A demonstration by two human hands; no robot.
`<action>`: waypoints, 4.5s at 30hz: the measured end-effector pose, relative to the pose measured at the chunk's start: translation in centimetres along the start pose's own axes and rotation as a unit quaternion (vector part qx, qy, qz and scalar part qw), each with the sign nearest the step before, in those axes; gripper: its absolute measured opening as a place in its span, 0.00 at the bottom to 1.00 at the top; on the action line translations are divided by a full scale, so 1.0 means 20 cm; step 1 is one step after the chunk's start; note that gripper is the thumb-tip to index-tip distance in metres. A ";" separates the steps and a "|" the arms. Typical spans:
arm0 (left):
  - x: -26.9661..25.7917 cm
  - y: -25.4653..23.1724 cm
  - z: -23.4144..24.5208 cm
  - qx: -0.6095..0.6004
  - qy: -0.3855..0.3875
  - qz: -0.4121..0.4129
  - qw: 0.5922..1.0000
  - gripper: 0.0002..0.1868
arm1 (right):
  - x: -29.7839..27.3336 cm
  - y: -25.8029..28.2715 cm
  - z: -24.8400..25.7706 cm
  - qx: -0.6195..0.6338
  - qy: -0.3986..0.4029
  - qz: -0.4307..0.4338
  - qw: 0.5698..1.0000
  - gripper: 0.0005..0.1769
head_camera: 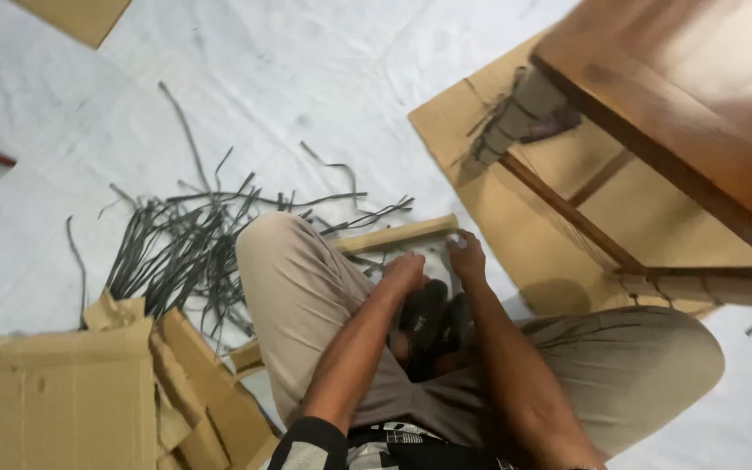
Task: Packaging a wooden chair by wrapping the legs and frame with cardboard and securing it with plastic straps.
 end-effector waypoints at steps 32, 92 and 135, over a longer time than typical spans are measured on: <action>0.04 -0.57 0.21 -0.700 -0.097 -0.128 0.696 0.30 | -0.35 -0.36 0.52 0.533 -0.232 0.009 0.814 0.21; 0.55 -1.26 0.77 0.351 -0.175 -0.234 0.890 0.53 | -0.45 -0.07 1.51 -0.391 -0.262 0.117 0.874 0.23; 0.36 -1.38 0.73 0.279 -0.202 -0.326 0.881 0.44 | -0.64 0.10 1.23 -0.394 -0.405 0.130 0.815 0.37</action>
Point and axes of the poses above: each hand's wrist, its own x-axis towards the middle knuckle, its own z-axis out of the back of the hand, y = z × x, the point moved 9 cm from there along x, towards the middle knuckle, and after that the axes turned 9 degrees about y, right-handed, at the moved point
